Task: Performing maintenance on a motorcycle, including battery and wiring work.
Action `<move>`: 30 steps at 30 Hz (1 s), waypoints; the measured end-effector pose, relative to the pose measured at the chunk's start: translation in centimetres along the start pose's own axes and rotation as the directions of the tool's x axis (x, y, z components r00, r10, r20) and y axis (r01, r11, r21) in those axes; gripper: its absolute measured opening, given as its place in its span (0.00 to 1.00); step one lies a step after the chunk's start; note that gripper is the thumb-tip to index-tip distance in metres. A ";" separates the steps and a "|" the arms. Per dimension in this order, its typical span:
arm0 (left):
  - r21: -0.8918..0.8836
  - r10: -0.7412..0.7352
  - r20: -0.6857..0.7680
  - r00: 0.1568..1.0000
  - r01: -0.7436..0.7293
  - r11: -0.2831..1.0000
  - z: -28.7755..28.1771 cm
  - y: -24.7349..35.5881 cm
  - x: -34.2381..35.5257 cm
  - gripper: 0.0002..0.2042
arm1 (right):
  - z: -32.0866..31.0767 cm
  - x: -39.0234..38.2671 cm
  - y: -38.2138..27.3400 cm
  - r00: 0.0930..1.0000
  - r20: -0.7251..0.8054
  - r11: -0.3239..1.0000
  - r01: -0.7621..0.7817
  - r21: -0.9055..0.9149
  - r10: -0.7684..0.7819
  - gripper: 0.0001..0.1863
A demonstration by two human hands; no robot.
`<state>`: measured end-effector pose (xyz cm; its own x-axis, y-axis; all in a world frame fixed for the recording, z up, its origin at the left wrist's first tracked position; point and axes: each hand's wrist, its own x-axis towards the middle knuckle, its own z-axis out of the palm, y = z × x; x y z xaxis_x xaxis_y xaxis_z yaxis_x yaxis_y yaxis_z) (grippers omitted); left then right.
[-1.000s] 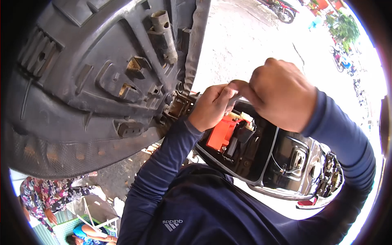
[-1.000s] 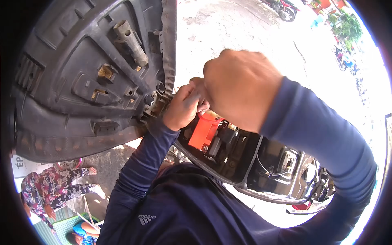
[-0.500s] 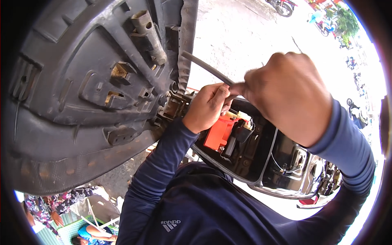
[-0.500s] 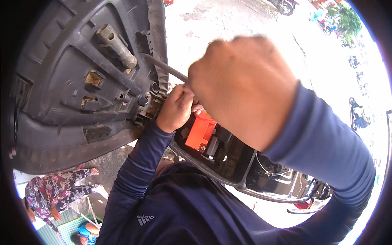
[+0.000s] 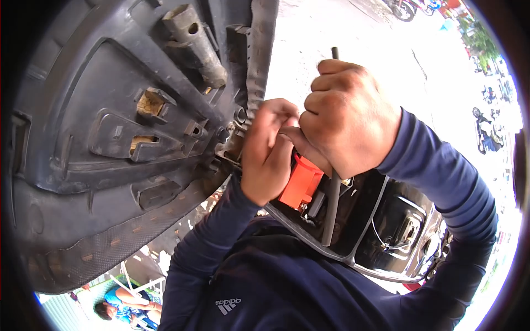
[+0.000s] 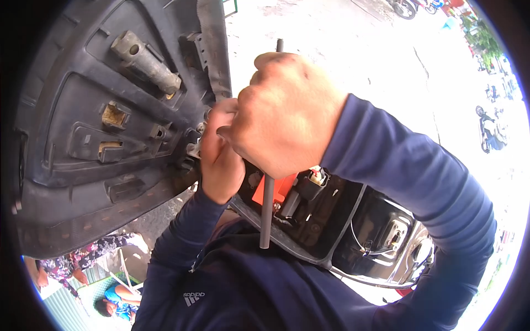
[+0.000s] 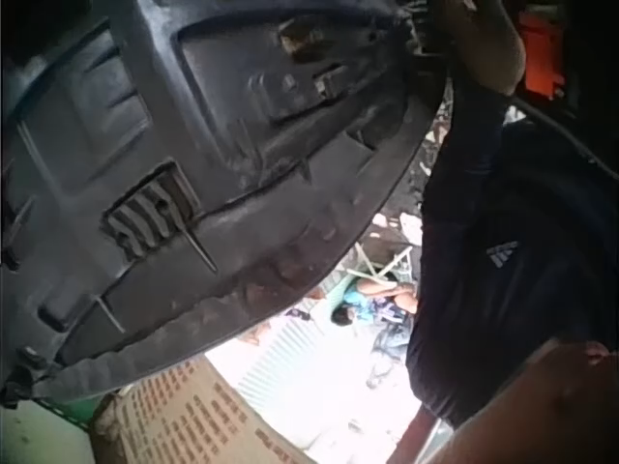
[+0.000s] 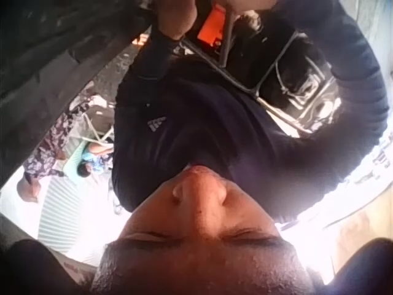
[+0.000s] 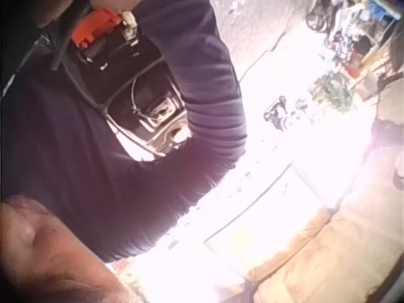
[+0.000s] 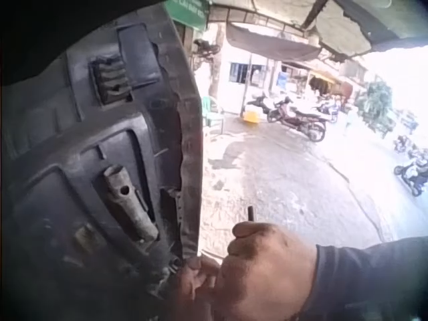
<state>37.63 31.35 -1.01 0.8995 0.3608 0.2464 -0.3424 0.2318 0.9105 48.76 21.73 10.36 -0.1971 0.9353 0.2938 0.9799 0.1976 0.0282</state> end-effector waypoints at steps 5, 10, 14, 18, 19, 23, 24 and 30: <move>0.329 0.605 0.182 0.775 -0.628 0.706 0.6 4.1 -1.6 0.35 | -0.2 -0.1 0.0 0.996 0.052 0.997 -0.076 -0.017 0.077 0.11; 0.669 0.401 0.373 0.836 -0.542 0.508 1.1 7.1 -1.8 0.32 | -0.1 -0.7 -1.3 0.955 0.011 0.952 -0.296 -0.084 0.298 0.10; 0.571 0.430 0.415 0.802 -0.597 0.564 -0.3 7.8 -1.1 0.29 | -0.3 -0.5 -2.8 0.878 -0.010 0.869 -0.475 -0.137 0.479 0.09; 0.515 0.527 0.409 0.745 -0.666 0.540 -1.3 6.6 -0.3 0.25 | -0.3 -0.1 -4.0 0.770 0.029 0.755 -0.618 -0.218 0.638 0.11; 0.503 0.548 0.415 0.727 -0.685 0.527 -1.4 6.4 -0.2 0.25 | -0.1 -0.2 -3.9 0.760 0.029 0.746 -0.630 -0.216 0.649 0.11; 0.573 0.568 0.325 0.756 -0.635 0.518 -2.3 6.9 0.4 0.22 | 0.3 -0.1 -5.3 0.726 -0.132 0.676 -0.680 -0.286 0.675 0.16; 0.571 0.570 0.325 0.755 -0.637 0.518 -2.4 6.9 0.4 0.22 | 0.4 -0.1 -5.0 0.749 -0.179 0.698 -0.661 -0.277 0.638 0.21; 0.624 0.598 0.242 0.764 -0.594 0.507 -2.1 7.2 0.5 0.18 | -0.1 -0.7 -6.1 0.732 -0.123 0.684 -0.674 -0.279 0.670 0.17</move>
<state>35.05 35.04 4.95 0.5481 0.1960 0.8131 -0.5388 -0.6608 0.5225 42.93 19.84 10.05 0.5165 0.7808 0.3514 0.8120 -0.5769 0.0884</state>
